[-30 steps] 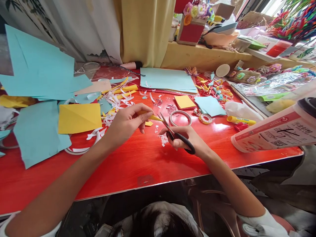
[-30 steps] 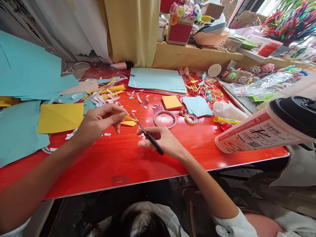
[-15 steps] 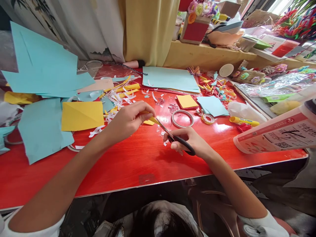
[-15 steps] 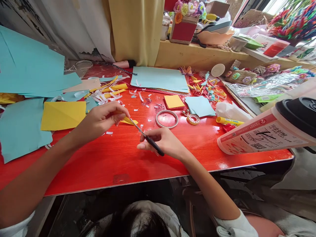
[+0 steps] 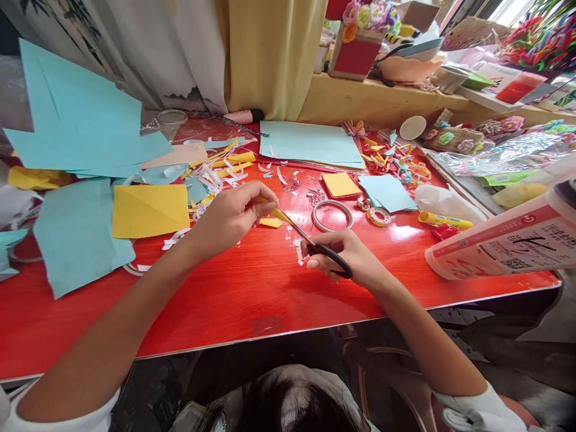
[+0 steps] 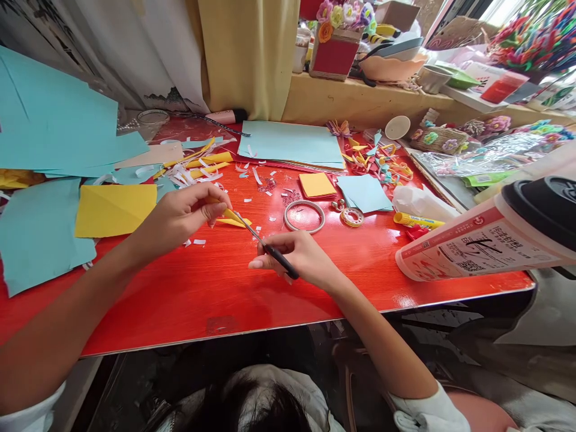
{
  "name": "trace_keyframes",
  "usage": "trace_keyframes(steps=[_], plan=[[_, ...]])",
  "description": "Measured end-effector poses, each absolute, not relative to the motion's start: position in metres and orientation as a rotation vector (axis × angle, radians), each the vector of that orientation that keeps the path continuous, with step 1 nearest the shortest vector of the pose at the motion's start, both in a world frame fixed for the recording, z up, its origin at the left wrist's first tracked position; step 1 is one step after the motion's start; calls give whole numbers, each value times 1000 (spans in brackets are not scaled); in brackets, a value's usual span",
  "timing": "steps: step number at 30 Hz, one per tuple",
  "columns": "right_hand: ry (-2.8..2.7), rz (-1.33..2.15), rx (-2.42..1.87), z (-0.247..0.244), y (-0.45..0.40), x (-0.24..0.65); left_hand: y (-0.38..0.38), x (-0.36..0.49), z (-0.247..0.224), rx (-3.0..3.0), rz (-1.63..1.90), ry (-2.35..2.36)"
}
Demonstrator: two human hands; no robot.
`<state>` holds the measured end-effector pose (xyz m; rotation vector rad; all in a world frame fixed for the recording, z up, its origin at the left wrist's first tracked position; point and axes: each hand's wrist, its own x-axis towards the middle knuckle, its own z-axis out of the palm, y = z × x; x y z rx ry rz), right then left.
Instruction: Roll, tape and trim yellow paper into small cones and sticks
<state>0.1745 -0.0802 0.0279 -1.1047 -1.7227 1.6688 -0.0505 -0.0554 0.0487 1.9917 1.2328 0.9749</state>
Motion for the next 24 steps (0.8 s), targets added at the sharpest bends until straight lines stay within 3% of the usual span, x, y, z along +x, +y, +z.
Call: trace_keyframes(steps=[6, 12, 19, 22, 24], plan=[[-1582, 1316, -1074, 25, -77, 179, -54, -64, 59, 1781, 1162, 1227], [-1592, 1124, -1074, 29, -77, 178, -55, -58, 48, 2201, 762, 1009], [-1585, 942, -1128, 28, -77, 177, -54, -62, 44, 2469, 55, 918], [-1656, 840, -1151, 24, -76, 177, -52, -66, 49, 2458, 31, 905], [-1744, 708, -1173, 21, -75, 177, -51, -66, 52, 2479, 239, 1008]])
